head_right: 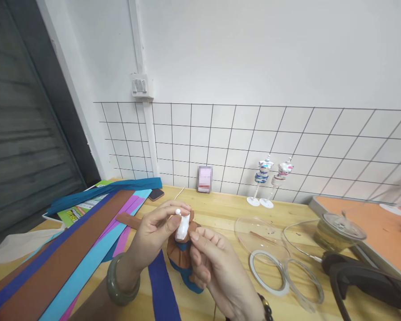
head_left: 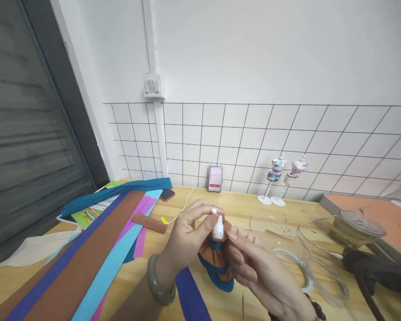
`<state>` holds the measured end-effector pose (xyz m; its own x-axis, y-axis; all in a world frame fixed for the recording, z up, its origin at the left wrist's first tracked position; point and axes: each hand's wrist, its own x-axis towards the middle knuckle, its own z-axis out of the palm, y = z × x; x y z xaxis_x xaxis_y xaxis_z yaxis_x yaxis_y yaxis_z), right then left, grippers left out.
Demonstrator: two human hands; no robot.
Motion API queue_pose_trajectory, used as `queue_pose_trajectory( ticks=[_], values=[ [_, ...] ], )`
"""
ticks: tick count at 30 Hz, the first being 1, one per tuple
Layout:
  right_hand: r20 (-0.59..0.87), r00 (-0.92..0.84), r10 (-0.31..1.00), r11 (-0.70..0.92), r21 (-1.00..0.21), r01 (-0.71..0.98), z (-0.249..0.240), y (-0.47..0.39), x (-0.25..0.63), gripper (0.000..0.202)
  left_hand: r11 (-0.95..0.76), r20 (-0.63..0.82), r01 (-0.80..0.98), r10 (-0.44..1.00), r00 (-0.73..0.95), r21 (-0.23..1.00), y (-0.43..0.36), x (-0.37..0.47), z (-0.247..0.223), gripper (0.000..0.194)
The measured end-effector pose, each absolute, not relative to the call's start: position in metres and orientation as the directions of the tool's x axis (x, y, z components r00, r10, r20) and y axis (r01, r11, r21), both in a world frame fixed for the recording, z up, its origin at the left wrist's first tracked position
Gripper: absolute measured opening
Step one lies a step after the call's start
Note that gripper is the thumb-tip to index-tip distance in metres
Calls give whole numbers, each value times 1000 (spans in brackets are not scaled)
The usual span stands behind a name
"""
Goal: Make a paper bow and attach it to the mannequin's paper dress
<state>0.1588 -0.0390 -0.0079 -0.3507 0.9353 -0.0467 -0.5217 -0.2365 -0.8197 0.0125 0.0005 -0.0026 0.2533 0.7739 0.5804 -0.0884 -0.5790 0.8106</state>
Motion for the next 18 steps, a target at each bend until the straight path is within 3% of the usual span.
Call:
queue_pose_trajectory(
  ticks=[4, 11, 18],
  values=[
    [-56, -377, 924, -269, -797, -540, -9, -39, 159, 30, -577, 580, -89, 778, 242, 812, 0, 13, -3, 18],
    [-45, -293, 955, -181, -872, -456, -12, -41, 160, 31, -599, 601, -75, 773, 206, 797, 1, 15, -5, 17],
    [-42, -360, 932, -237, -821, -519, -10, -40, 159, 31, -610, 606, -44, 772, 193, 791, -1, 16, -5, 17]
  ],
)
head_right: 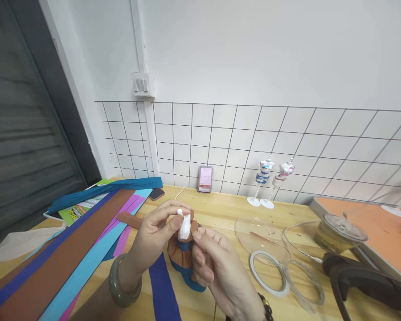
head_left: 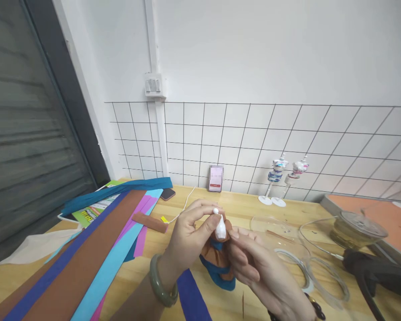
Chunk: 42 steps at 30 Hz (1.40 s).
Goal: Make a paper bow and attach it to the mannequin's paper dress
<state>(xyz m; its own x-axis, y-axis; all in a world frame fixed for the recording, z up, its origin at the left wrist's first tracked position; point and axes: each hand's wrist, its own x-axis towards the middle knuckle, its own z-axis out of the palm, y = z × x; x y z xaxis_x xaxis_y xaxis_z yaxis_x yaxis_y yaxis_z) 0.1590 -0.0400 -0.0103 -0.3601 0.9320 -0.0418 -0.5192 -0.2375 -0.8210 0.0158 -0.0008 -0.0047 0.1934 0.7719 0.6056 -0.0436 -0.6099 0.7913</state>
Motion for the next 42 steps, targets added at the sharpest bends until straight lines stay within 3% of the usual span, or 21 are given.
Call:
queue_pose_trajectory(
  ticks=[6, 10, 13, 16, 19, 23, 28, 42],
  values=[
    [-12, -168, 986, -98, -853, -513, -11, -37, 162, 27, -607, 600, -19, 779, 181, 795, 0, 15, -5, 16],
    [3, -26, 1000, -17, -687, -726, -6, -35, 165, 24, -606, 599, -15, 782, 170, 795, -1, 16, -4, 17],
    [-5, -84, 996, -73, -546, -834, -2, -35, 166, 20, -599, 593, -23, 786, 175, 801, -2, 17, -3, 17],
    [6, -104, 995, -88, -485, -870, 0, -37, 167, 17, -602, 596, -32, 780, 191, 798, -3, 16, -4, 17],
    [17, -92, 996, -69, -519, -852, 1, -39, 168, 17, -609, 604, -44, 770, 204, 792, -3, 16, -4, 16],
    [57, 16, 998, 51, -673, -738, 1, -41, 165, 17, -610, 604, -37, 771, 201, 791, -3, 16, -5, 16],
    [37, 130, 991, 104, -825, -556, -5, -40, 159, 35, -617, 608, -24, 768, 201, 787, -5, 17, -4, 15],
    [23, 74, 997, 64, -779, -624, -11, -37, 159, 36, -628, 624, -34, 762, 174, 777, -5, 19, -4, 16]
  ],
)
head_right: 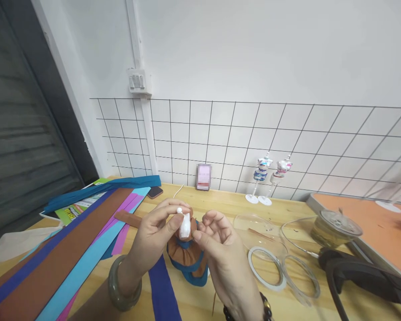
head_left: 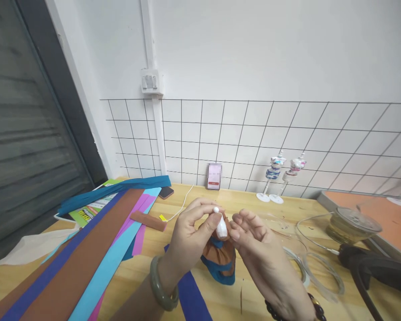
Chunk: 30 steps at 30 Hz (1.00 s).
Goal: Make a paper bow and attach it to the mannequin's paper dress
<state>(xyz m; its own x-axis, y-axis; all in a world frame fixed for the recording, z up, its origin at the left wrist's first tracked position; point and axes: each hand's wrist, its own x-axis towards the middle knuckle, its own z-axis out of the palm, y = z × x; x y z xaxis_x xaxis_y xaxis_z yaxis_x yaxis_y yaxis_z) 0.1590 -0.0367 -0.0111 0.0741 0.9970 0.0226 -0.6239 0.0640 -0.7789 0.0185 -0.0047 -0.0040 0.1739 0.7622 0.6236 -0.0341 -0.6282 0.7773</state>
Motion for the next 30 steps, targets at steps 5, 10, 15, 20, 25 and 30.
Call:
queue_pose_trajectory(
  ticks=[5, 10, 15, 20, 25, 30],
  values=[
    [60, 109, 992, 112, -813, -571, -12, -36, 159, 37, -637, 631, -25, 757, 168, 771, -4, 19, -6, 15],
    [5, 90, 996, 60, -778, -626, -12, -37, 160, 41, -639, 630, -8, 756, 178, 769, -7, 19, -5, 14],
    [-4, 63, 998, 39, -750, -661, -13, -36, 161, 43, -633, 626, -23, 759, 178, 774, -8, 20, -4, 14],
    [71, 54, 996, 89, -786, -612, -13, -35, 161, 39, -620, 615, -30, 769, 175, 784, -7, 20, -5, 15],
    [149, 45, 988, 149, -822, -549, -13, -36, 162, 34, -622, 618, -30, 769, 161, 782, -8, 21, -4, 17],
    [99, 81, 992, 127, -795, -593, -13, -36, 160, 37, -628, 623, -18, 767, 151, 778, -8, 22, -4, 16]
  ],
)
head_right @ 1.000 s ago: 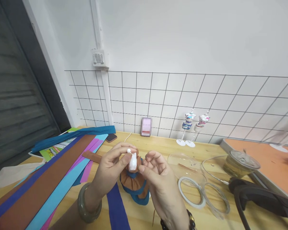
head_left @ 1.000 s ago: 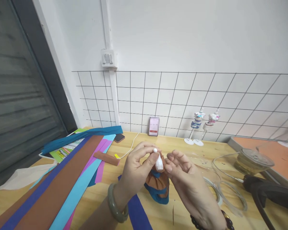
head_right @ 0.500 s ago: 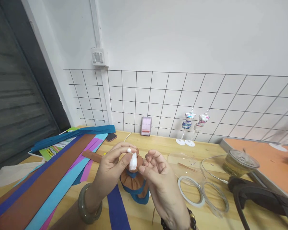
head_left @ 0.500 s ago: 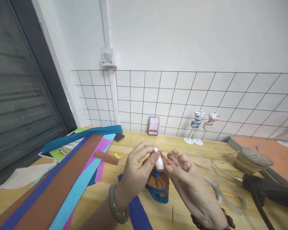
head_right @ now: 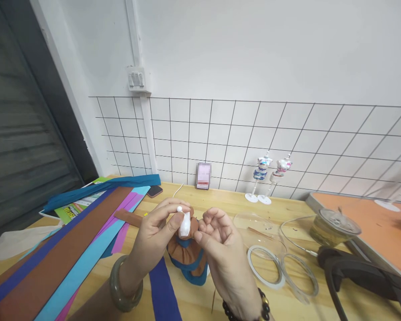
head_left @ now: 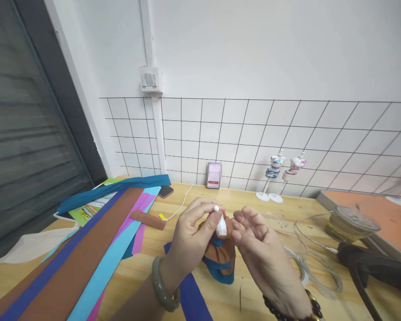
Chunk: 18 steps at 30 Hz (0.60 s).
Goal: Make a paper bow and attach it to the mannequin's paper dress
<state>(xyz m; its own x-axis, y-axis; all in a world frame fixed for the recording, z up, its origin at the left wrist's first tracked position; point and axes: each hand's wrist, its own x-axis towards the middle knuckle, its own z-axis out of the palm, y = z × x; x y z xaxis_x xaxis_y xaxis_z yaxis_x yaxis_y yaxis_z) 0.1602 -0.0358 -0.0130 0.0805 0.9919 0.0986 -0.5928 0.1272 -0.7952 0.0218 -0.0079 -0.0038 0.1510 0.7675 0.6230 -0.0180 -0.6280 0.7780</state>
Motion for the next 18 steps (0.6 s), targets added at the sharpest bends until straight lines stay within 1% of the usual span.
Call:
queue_pose_trajectory(
  ticks=[2, 5, 9, 11, 16, 18],
  values=[
    [99, 87, 991, 132, -789, -600, -13, -36, 159, 37, -637, 631, -11, 762, 146, 771, -8, 22, -3, 16],
    [138, 80, 987, 158, -793, -589, -12, -37, 158, 32, -643, 636, 1, 758, 144, 766, -9, 23, -2, 16],
    [186, 102, 977, 212, -831, -514, -11, -38, 157, 30, -643, 637, 11, 760, 133, 765, -8, 23, -2, 14],
    [166, 107, 980, 198, -839, -507, -11, -37, 157, 32, -651, 643, 23, 755, 128, 759, -8, 23, -3, 13],
    [50, 76, 996, 86, -784, -614, -13, -34, 158, 38, -667, 662, 38, 744, 96, 744, -6, 22, -4, 12],
    [48, 60, 997, 75, -783, -618, -15, -33, 158, 37, -669, 666, 55, 743, 73, 741, -5, 21, -5, 11]
  ],
)
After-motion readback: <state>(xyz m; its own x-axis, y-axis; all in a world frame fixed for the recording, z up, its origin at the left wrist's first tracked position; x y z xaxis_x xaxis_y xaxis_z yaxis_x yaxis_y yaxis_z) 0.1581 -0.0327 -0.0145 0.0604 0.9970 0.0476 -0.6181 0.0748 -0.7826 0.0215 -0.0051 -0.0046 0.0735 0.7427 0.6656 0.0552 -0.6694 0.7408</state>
